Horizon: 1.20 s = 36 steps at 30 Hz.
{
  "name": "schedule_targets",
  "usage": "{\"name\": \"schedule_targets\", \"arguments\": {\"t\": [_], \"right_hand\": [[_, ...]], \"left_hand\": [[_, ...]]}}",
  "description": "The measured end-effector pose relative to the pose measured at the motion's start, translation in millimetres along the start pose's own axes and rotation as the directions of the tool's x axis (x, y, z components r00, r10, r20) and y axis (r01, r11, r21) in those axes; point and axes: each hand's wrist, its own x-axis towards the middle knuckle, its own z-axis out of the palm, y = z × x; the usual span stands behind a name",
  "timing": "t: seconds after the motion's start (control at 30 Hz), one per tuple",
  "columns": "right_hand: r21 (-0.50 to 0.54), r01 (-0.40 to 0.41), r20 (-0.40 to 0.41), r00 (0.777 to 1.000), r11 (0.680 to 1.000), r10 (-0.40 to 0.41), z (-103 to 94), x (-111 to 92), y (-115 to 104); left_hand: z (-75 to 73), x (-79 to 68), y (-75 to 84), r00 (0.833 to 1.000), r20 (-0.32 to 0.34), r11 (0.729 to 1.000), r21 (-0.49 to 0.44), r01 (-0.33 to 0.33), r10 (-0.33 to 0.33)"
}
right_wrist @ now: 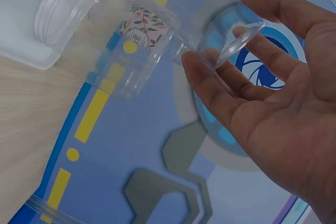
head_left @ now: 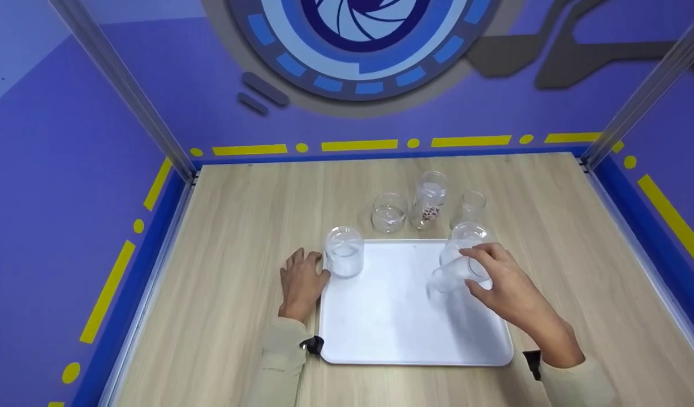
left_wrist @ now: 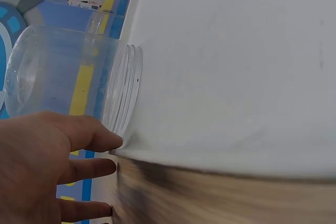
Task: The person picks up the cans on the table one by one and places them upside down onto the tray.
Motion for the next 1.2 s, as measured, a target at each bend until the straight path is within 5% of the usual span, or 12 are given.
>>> {"name": "schedule_targets", "arguments": {"t": [0.37, 0.97, 1.2], "right_hand": [[-0.047, 0.019, 0.041, 0.999, 0.999, -0.017, -5.0, -5.1, 4.2], [-0.088, -0.062, 0.128, 0.989, 0.994, 0.073, -7.3, -9.1, 1.8], [-0.103, -0.024, 0.107, 0.994, 0.994, 0.035, -3.2, -11.3, 4.1]], "left_hand": [[-0.1, -1.3, -0.2, 0.998, 0.054, 0.999, 0.051, -0.014, 0.011], [2.4, -5.8, -5.2, 0.998, 0.055, 0.992, 0.116, -0.042, 0.035], [4.0, -5.1, -8.0, 0.998, 0.035, 0.991, 0.124, -0.056, 0.052]]}}
